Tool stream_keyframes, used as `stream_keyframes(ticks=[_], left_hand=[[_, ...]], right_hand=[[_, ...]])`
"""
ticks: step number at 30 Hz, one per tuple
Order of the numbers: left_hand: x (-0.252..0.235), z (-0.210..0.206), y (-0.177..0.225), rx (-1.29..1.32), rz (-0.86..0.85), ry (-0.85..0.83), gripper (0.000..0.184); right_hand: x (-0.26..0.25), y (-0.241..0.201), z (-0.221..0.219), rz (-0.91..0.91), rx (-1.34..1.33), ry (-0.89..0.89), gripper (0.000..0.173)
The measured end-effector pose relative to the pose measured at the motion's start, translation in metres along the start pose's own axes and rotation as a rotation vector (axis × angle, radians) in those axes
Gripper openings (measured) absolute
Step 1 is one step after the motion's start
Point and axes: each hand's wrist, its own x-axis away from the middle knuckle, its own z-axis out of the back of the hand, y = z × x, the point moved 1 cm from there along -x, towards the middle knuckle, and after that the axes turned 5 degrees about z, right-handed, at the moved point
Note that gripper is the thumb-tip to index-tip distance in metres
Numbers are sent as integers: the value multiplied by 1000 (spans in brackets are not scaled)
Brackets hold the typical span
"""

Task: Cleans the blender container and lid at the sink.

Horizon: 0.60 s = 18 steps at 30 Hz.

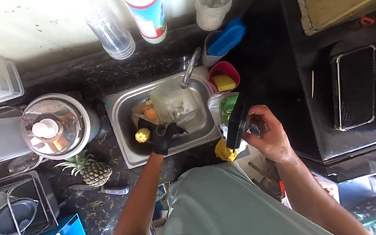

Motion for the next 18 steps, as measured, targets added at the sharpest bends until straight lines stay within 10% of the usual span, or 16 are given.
stream_keyframes(ticks=[8, 11, 18], left_hand=[[7, -22, 18, -290, -49, -19, 22], [27, -33, 81, -318, 283, 67, 13], [1, -16, 14, -554, 83, 6, 35]], right_hand=[[5, 0, 3, 10, -1, 21, 50], [7, -6, 6, 28, -7, 24, 48], [11, -5, 10, 35, 0, 52, 50]])
